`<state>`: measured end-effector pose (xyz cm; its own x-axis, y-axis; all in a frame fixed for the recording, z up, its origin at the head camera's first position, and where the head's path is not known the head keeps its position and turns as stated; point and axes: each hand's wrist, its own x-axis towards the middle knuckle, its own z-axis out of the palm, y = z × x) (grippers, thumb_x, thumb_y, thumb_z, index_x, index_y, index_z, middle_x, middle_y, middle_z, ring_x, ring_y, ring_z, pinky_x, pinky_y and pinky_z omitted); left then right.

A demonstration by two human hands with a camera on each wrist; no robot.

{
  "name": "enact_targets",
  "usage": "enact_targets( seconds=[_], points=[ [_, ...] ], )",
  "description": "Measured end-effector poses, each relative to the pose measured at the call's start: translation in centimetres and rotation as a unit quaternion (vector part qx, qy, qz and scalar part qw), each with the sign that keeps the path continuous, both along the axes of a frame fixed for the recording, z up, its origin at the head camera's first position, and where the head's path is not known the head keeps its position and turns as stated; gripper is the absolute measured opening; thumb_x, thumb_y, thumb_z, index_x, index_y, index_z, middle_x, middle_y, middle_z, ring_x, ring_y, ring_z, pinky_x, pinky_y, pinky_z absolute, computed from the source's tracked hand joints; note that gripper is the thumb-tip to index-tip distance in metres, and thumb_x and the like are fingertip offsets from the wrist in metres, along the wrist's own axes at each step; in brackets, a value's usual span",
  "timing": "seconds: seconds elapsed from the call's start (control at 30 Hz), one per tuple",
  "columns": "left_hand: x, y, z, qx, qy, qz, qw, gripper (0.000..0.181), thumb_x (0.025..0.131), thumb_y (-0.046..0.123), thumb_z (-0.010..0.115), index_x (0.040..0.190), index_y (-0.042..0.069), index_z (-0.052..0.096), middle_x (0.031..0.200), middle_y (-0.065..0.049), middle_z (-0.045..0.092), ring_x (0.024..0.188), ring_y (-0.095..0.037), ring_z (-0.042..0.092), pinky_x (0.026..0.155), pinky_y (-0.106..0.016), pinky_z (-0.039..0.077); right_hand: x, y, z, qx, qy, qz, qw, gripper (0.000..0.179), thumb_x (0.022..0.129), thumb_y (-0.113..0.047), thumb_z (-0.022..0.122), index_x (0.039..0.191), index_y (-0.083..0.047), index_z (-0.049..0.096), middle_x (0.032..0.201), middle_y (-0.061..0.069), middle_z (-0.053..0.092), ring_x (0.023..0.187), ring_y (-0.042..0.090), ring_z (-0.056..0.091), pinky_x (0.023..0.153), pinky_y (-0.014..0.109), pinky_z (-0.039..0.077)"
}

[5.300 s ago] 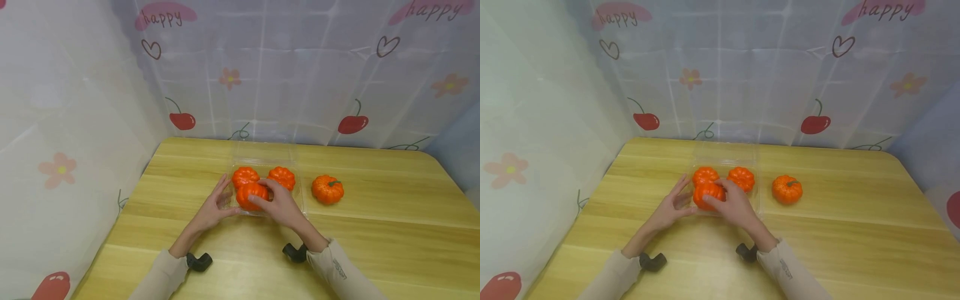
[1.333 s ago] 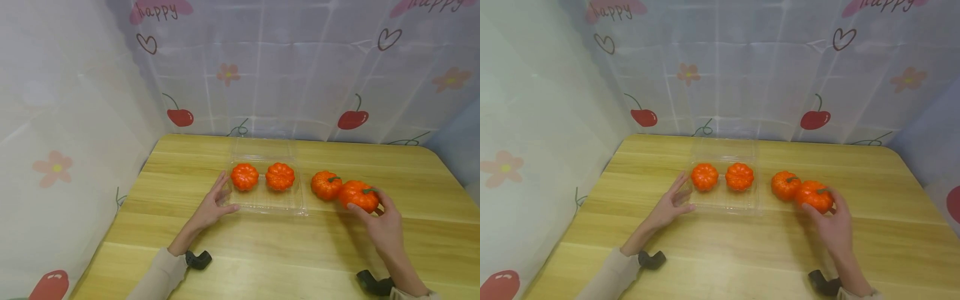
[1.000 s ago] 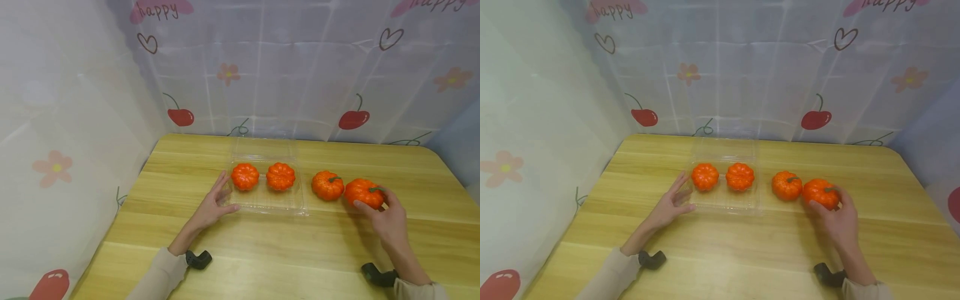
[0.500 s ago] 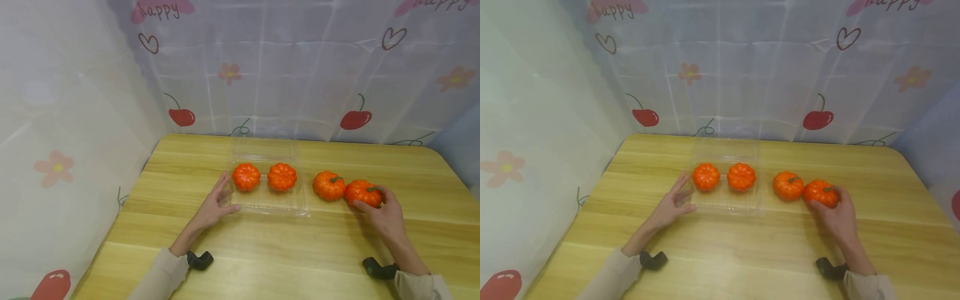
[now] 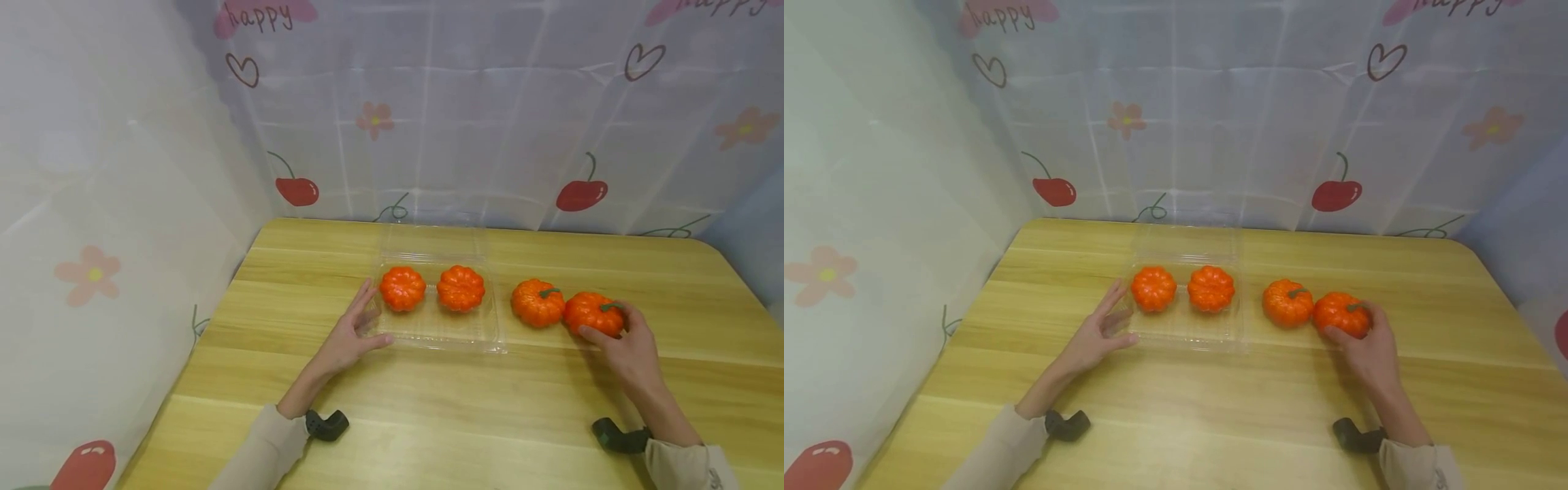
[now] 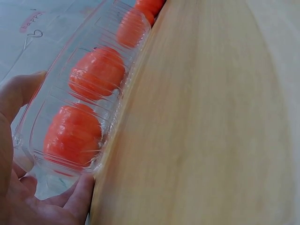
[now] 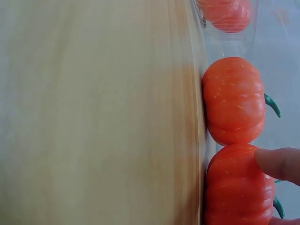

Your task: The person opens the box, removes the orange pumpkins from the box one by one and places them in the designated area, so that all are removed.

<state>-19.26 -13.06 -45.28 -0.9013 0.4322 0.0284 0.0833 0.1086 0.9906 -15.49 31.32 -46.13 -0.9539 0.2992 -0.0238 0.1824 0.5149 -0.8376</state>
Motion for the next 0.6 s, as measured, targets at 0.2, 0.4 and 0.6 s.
enact_targets(
  seconds=[0.2,0.4,0.6],
  points=[
    [0.0,0.0,0.0,-0.007,0.002,0.001,1.0,0.095,0.087,0.004,0.074,0.159,0.007,0.012,0.165,-0.003,-0.003,0.141,-0.043,0.029,0.113,-0.05,0.031,-0.1,0.1,0.1,-0.006,-0.003,0.0,1.0,0.078,0.095,-0.022,0.066,0.149,0.011,0.02,0.148,0.036,0.029,0.131,0.048,0.032,0.112,0.058,0.027],
    [-0.7,-0.2,-1.5,-0.013,0.006,0.001,0.9999,0.096,0.087,0.004,0.075,0.159,0.008,0.011,0.165,-0.002,-0.004,0.141,-0.042,0.03,0.112,-0.049,0.031,0.3,0.0,0.5,-0.041,-0.002,-0.021,0.999,0.088,0.096,-0.024,0.065,0.153,0.008,0.006,0.159,0.031,0.008,0.145,0.045,0.009,0.117,0.057,0.011],
    [-1.1,-0.3,-2.8,-0.021,0.018,0.01,0.9996,0.097,0.087,0.009,0.076,0.16,0.017,0.012,0.164,0.007,-0.004,0.141,-0.037,0.032,0.112,-0.046,0.033,1.1,-0.2,1.2,-0.028,0.014,-0.043,0.9986,0.087,0.095,-0.028,0.066,0.155,0.005,0.012,0.16,0.026,0.013,0.144,0.046,0.012,0.116,0.059,0.015]
  ],
)
